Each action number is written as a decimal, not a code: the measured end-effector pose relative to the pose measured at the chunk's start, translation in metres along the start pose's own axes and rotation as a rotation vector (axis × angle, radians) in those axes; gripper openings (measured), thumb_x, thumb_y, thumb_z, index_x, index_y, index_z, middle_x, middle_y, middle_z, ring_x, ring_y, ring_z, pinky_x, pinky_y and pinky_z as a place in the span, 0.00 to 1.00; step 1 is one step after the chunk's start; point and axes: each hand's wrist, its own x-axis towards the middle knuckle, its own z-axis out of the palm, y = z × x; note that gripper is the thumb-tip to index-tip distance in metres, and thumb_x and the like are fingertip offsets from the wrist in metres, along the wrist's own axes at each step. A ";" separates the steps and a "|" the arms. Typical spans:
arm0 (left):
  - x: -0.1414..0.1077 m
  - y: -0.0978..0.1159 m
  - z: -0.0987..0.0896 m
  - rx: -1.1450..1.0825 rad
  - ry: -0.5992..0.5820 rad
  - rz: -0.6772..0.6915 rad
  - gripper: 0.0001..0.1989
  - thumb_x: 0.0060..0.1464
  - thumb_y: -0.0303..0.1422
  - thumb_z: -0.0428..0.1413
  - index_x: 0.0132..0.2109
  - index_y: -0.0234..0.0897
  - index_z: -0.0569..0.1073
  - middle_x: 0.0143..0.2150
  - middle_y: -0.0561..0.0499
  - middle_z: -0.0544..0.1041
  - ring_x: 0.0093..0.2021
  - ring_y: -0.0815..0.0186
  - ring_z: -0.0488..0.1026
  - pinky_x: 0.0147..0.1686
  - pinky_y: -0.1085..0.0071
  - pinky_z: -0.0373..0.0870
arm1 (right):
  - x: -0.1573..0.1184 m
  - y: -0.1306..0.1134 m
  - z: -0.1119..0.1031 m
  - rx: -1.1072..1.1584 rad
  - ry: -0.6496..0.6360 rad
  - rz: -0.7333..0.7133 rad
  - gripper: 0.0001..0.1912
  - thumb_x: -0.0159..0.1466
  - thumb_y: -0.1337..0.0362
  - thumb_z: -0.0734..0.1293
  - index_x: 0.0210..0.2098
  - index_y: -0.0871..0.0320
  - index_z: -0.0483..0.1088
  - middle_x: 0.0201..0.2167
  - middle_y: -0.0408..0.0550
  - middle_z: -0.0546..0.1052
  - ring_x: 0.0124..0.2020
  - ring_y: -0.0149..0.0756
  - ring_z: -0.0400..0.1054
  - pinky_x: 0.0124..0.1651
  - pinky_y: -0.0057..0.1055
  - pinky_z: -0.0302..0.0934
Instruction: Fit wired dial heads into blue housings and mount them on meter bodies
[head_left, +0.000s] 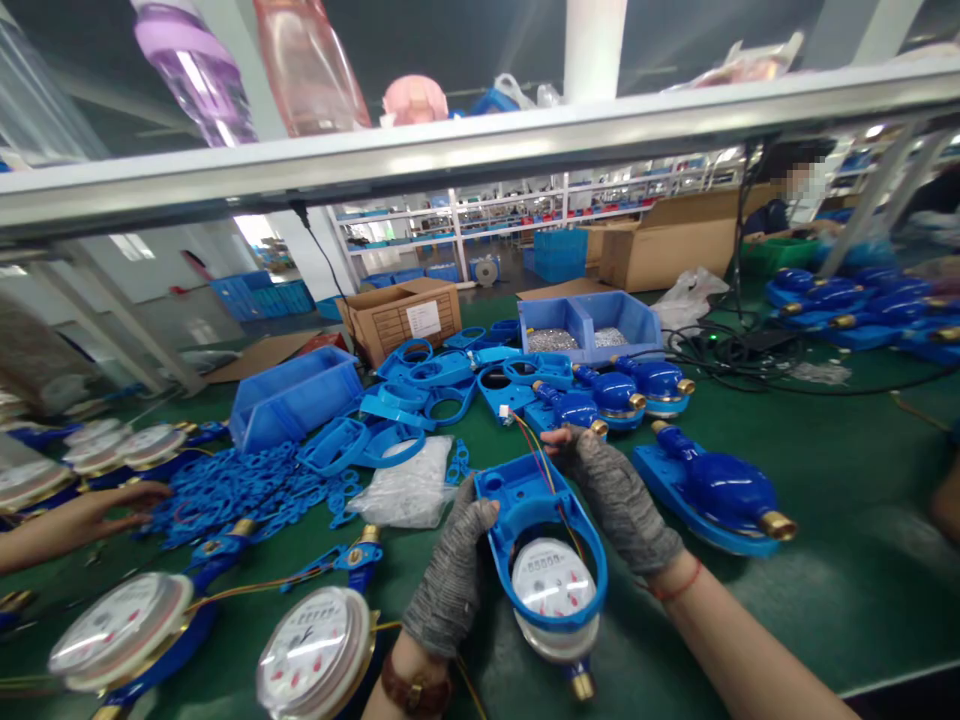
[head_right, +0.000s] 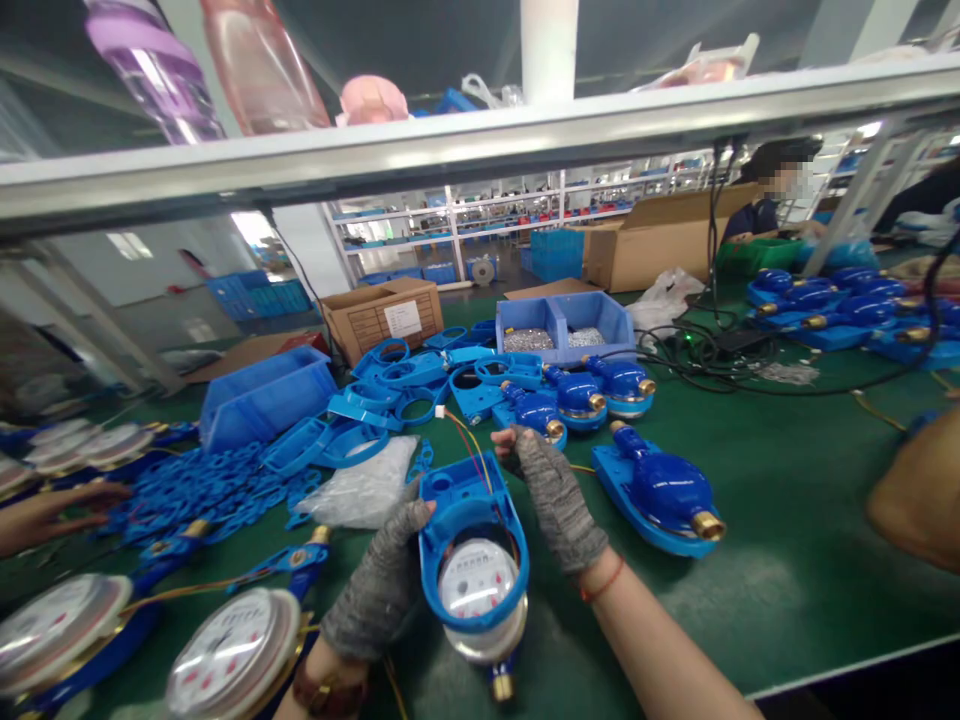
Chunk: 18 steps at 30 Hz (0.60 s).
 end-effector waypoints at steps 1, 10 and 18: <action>0.002 0.000 0.000 -0.018 -0.014 -0.009 0.15 0.48 0.35 0.64 0.44 0.39 0.74 0.38 0.53 0.79 0.42 0.61 0.78 0.52 0.62 0.72 | 0.001 0.003 -0.002 0.027 -0.008 0.029 0.16 0.68 0.59 0.60 0.41 0.57 0.78 0.43 0.51 0.82 0.44 0.38 0.77 0.54 0.40 0.70; 0.008 -0.003 -0.004 -0.114 0.055 -0.071 0.15 0.48 0.32 0.64 0.43 0.38 0.70 0.30 0.58 0.75 0.24 0.73 0.70 0.38 0.70 0.76 | -0.006 0.005 0.004 0.147 -0.323 0.196 0.13 0.48 0.50 0.75 0.21 0.52 0.76 0.26 0.46 0.81 0.30 0.45 0.76 0.38 0.42 0.74; 0.003 0.002 0.005 -0.098 -0.027 -0.047 0.16 0.47 0.31 0.63 0.44 0.38 0.73 0.36 0.53 0.78 0.41 0.61 0.78 0.50 0.63 0.74 | -0.007 0.008 0.005 0.167 -0.320 0.232 0.15 0.52 0.48 0.73 0.28 0.55 0.78 0.32 0.49 0.82 0.35 0.48 0.77 0.43 0.45 0.72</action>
